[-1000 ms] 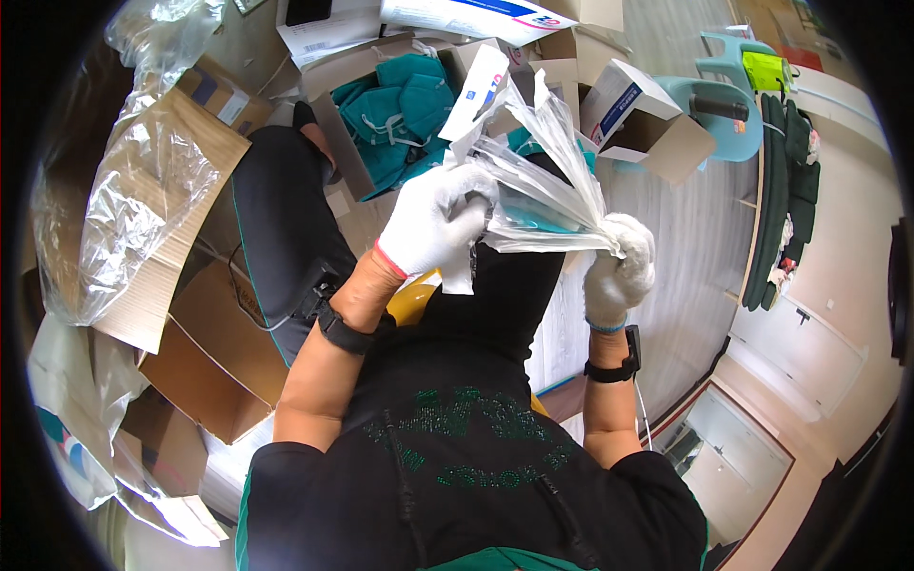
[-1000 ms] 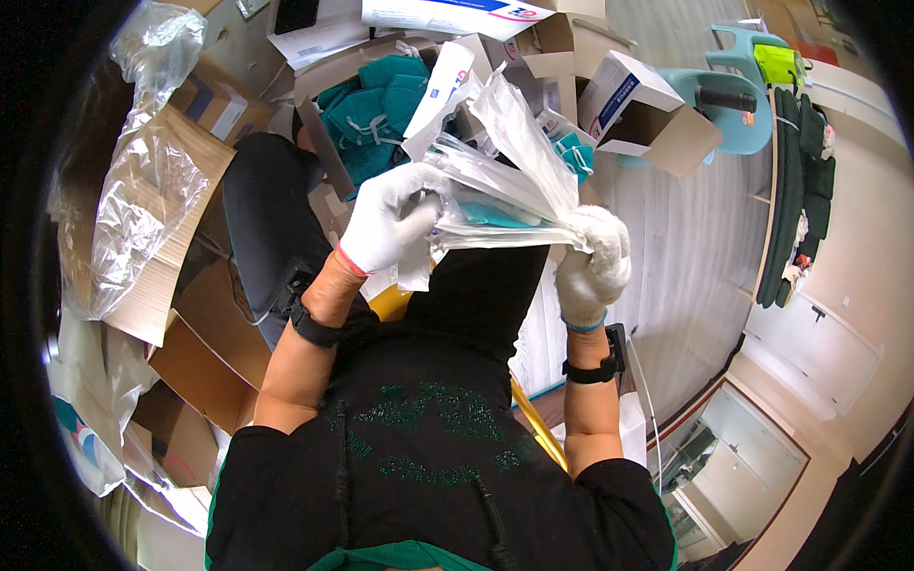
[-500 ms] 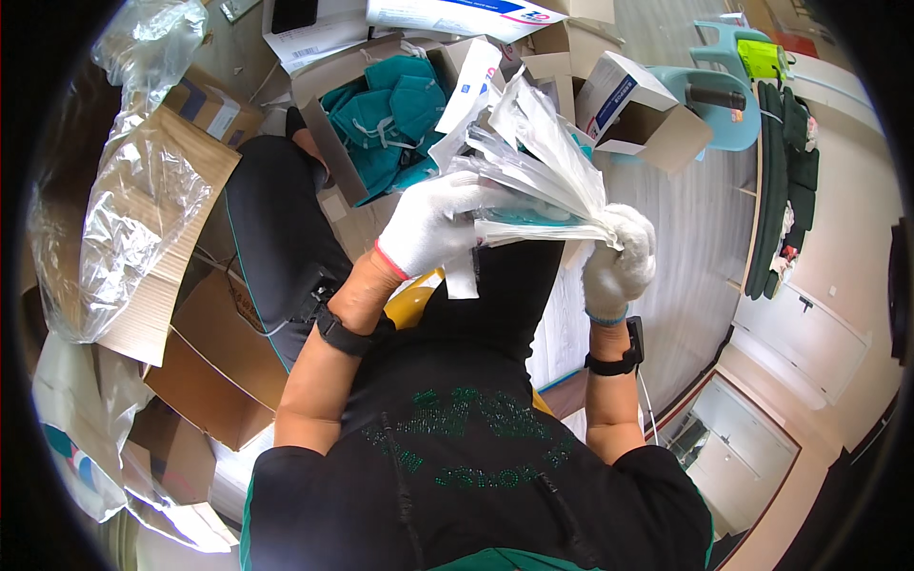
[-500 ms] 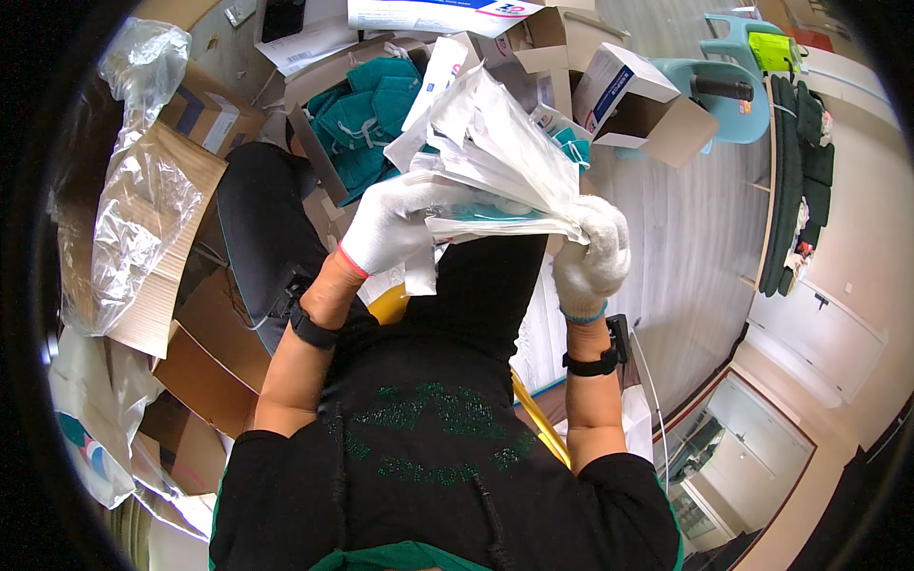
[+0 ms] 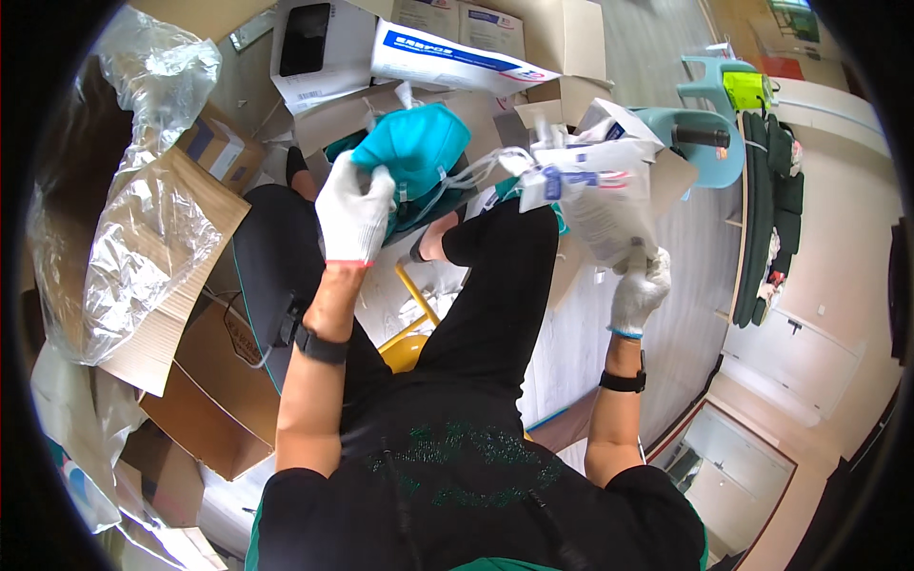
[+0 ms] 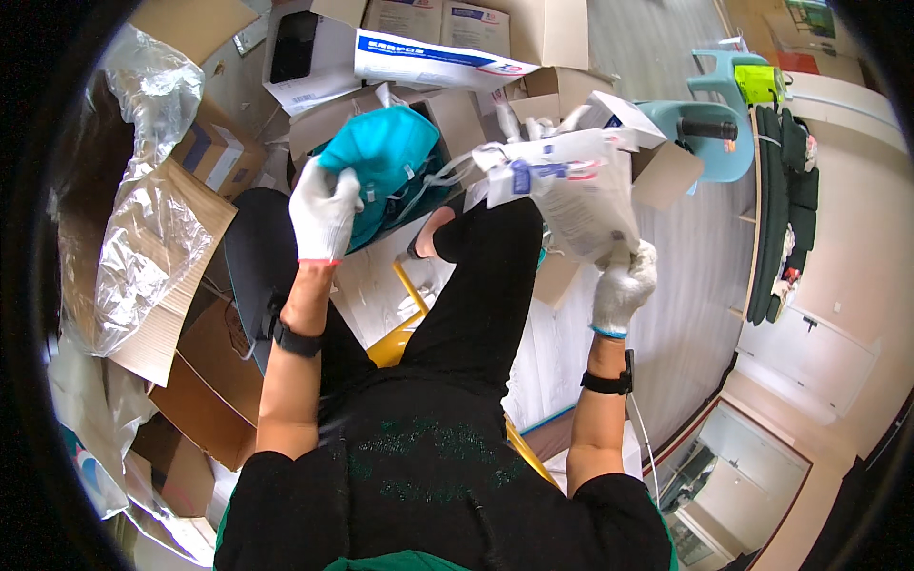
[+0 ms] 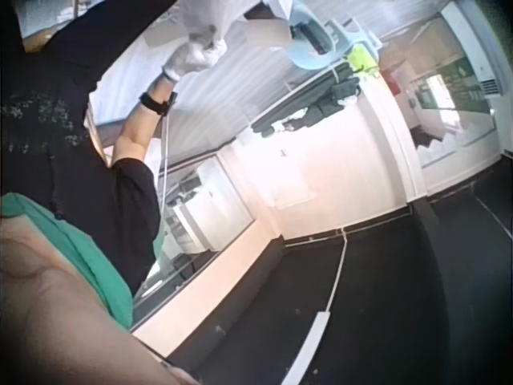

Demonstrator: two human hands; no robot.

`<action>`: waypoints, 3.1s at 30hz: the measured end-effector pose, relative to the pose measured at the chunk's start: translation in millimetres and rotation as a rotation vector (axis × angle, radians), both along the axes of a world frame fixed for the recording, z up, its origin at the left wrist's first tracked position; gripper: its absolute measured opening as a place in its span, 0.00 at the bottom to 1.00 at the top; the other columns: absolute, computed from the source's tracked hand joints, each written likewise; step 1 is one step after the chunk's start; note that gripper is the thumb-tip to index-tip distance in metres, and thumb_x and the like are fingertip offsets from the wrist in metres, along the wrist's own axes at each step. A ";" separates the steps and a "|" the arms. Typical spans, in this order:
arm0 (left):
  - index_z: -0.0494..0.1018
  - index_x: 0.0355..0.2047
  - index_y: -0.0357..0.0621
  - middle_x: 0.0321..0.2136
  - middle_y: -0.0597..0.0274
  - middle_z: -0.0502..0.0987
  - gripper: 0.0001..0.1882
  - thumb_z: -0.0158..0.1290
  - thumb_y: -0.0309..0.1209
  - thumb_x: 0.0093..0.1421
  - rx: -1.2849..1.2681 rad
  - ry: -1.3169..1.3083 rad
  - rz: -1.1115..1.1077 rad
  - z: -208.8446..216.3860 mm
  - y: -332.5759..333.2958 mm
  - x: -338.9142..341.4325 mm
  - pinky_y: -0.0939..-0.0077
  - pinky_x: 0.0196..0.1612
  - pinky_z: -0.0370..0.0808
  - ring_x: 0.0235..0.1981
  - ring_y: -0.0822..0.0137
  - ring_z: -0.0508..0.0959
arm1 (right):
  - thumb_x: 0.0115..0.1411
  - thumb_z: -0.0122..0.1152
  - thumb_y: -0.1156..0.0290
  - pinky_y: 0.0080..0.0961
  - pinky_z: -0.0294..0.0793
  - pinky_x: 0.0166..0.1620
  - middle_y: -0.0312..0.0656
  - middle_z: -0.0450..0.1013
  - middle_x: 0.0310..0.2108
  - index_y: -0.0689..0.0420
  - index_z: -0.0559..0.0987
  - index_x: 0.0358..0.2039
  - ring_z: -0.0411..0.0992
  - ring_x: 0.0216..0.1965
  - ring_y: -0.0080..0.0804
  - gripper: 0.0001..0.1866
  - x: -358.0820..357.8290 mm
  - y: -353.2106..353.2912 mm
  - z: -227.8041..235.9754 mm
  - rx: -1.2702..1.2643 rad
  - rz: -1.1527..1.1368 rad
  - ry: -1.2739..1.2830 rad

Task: The person is organizing and packaging several medical face masks into individual packets.

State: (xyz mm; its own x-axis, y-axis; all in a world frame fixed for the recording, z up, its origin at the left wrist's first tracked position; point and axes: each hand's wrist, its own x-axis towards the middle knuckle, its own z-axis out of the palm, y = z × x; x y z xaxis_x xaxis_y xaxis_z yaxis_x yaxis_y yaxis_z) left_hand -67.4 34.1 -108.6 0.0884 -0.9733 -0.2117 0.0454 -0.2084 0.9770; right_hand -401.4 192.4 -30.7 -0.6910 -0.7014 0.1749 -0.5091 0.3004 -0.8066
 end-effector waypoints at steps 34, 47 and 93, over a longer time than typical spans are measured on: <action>0.72 0.43 0.34 0.27 0.64 0.79 0.09 0.53 0.29 0.68 -0.321 0.391 -0.114 41.1 -103.6 -40.3 0.80 0.31 0.78 0.26 0.79 0.77 | 0.62 0.58 0.73 0.41 0.73 0.54 0.57 0.77 0.46 0.67 0.80 0.47 0.76 0.48 0.51 0.15 97.0 -244.2 49.2 -0.197 0.399 0.852; 0.77 0.32 0.43 0.24 0.51 0.78 0.04 0.58 0.29 0.61 -0.519 0.091 -0.373 12.9 -131.1 -69.2 0.66 0.26 0.76 0.24 0.51 0.80 | 0.64 0.53 0.62 0.42 0.74 0.51 0.50 0.78 0.47 0.60 0.78 0.51 0.75 0.46 0.54 0.20 116.9 -706.5 28.0 0.287 0.533 1.693; 0.56 0.69 0.66 0.71 0.54 0.51 0.51 0.69 0.45 0.45 -0.115 -1.215 -1.284 -132.3 -56.3 -30.0 0.33 0.64 0.58 0.71 0.45 0.49 | 0.61 0.59 0.68 0.33 0.78 0.38 0.46 0.79 0.31 0.56 0.82 0.37 0.79 0.31 0.41 0.09 142.2 -205.5 -96.9 0.248 0.513 0.211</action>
State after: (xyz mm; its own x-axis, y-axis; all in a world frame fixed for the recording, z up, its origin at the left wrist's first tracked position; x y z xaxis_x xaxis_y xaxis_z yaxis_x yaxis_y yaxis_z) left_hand -97.5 -22.2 -240.9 -0.6304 -0.5526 -0.5452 -0.7693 0.5388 0.3433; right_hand -259.2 -13.1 -127.6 -0.2224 -0.9731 0.0598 -0.7801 0.1408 -0.6096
